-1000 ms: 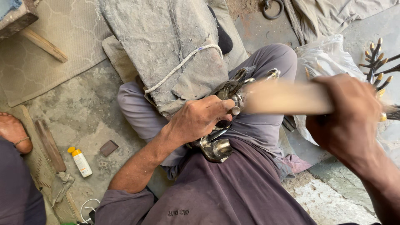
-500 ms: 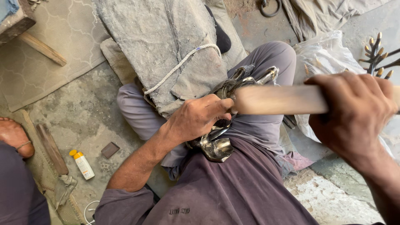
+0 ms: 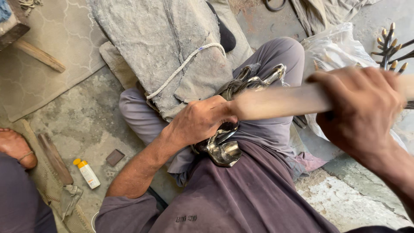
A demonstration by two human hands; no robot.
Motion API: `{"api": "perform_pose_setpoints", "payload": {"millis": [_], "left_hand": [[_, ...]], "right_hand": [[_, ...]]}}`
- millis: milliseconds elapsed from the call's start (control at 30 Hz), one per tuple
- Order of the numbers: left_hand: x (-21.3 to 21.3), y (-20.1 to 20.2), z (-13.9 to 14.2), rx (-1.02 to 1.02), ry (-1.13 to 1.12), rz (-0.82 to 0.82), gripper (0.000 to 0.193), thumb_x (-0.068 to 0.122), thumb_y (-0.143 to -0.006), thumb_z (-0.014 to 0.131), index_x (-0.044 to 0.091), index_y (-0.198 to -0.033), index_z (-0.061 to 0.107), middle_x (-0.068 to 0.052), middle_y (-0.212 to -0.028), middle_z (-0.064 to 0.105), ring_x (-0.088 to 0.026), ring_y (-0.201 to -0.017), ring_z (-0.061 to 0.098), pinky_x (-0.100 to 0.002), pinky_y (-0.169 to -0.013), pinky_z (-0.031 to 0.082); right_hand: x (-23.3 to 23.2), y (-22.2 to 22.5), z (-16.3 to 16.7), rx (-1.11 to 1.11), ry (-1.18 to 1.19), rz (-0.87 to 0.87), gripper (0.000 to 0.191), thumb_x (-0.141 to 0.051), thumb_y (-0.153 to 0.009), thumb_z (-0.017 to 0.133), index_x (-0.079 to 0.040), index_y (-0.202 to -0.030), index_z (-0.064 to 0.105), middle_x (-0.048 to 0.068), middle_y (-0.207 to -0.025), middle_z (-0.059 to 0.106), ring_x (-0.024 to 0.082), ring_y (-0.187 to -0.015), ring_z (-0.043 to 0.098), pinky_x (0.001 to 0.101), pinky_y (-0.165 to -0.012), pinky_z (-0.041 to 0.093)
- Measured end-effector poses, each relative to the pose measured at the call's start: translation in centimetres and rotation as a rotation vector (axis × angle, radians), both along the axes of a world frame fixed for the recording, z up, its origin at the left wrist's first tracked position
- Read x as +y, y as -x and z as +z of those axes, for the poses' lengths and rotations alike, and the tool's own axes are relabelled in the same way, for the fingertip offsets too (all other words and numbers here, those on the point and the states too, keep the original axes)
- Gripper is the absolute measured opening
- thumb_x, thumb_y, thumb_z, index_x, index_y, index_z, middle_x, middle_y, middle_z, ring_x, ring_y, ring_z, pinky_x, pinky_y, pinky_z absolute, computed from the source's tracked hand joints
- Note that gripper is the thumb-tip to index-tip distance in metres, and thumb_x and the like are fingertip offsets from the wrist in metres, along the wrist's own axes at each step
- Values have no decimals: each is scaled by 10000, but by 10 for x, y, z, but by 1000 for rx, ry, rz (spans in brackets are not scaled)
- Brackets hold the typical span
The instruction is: The person sits on the floor holding a polished metal animal figurine on their lap and scribes fine lines onto its surface with a pointed hand tool, rotating the figurine to reach different areas. They then place a punch against the scribed lines and strike it with a wooden mallet to work the metal surface.
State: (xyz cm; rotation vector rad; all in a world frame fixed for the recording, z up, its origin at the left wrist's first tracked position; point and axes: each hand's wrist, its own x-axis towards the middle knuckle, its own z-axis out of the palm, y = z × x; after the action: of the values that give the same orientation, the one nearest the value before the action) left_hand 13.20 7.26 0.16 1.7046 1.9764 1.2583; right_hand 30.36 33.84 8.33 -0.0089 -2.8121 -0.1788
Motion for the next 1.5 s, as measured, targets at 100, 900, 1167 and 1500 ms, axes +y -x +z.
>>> {"api": "perform_pose_setpoints", "payload": {"millis": [100, 900, 1167, 1500], "left_hand": [[-1, 1, 0, -19, -1, -21, 468, 150, -974, 764, 131, -1397, 564, -38, -924, 677, -188, -764, 704, -329, -652, 607], [8, 18, 2, 29, 66, -94, 369, 175, -993, 753, 148, -1311, 567, -57, -970, 676, -219, -749, 700, -345, -621, 589], [13, 21, 1, -28, 102, -123, 358, 199, -1037, 712, 236, -1353, 548, -3, -926, 645, -151, -705, 682, -310, -587, 583], [17, 27, 6, 36, 94, -158, 401, 206, -995, 718, 197, -1355, 542, -28, -847, 579, -193, -667, 642, -341, -588, 568]], "right_hand": [[-8, 5, 0, 77, 1133, -201, 144, -117, -907, 678, -100, -1046, 644, 22, -927, 679, 162, -855, 699, 347, -729, 594], [0, 21, 8, 28, 36, -6, 126, -1, -821, 741, -16, -945, 729, 132, -799, 733, 245, -689, 672, 430, -680, 545], [-1, 9, 2, 31, 835, -166, 234, -67, -829, 722, -58, -1048, 640, 54, -974, 688, 177, -891, 688, 380, -816, 567], [8, -7, -18, 38, 372, -116, 276, 18, -815, 801, -21, -1065, 692, 135, -959, 696, 337, -866, 682, 484, -799, 524]]}}
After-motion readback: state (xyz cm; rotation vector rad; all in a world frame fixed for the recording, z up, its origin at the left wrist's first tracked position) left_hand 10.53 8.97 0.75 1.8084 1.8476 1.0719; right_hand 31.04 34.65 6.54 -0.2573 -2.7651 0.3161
